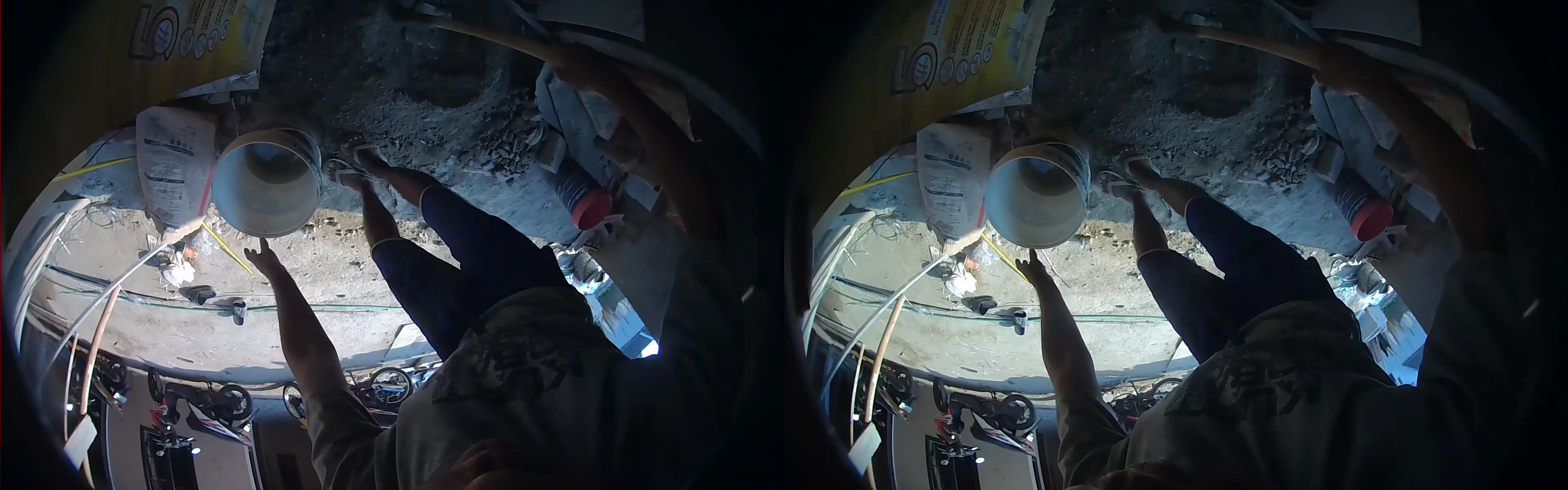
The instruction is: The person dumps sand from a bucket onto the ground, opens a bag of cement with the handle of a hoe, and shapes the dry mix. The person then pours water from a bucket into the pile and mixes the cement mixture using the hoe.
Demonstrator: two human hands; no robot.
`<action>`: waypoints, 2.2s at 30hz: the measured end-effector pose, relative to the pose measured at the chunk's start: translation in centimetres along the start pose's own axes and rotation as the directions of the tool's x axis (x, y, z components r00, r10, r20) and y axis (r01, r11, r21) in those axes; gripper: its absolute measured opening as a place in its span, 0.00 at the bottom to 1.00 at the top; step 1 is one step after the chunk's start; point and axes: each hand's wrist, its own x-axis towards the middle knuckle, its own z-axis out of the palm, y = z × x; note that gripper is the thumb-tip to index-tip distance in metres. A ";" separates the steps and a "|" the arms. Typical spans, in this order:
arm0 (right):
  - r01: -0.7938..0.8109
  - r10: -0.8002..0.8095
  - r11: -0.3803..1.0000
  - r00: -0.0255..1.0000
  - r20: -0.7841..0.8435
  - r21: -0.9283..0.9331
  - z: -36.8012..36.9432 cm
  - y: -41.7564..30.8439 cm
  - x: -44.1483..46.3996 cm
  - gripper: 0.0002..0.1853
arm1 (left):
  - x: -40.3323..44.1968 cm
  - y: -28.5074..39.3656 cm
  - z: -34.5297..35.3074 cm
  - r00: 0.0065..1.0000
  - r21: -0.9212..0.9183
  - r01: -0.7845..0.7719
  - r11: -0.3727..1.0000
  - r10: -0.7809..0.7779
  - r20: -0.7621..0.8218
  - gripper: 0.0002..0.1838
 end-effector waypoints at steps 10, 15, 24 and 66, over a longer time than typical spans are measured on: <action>-0.192 0.207 0.972 0.972 0.109 -0.134 -2.3 -2.8 -1.0 0.30 | 10.0 4.7 0.0 0.803 -0.189 0.290 0.938 -0.131 0.581 0.30; -0.152 0.170 0.977 0.979 0.115 -0.147 -1.5 -3.1 -0.6 0.22 | 1.0 11.0 1.1 0.870 -0.040 0.112 0.993 -0.079 0.487 0.38; -0.169 0.163 0.979 0.985 0.059 0.117 -1.0 -1.9 -0.2 0.16 | -13.9 22.0 13.6 0.893 0.018 -0.162 0.987 0.138 0.427 0.46; 0.170 -0.190 0.967 0.978 0.090 0.191 -0.8 0.9 1.2 0.43 | -30.8 28.0 32.2 0.865 0.345 -0.502 0.793 0.456 0.210 0.46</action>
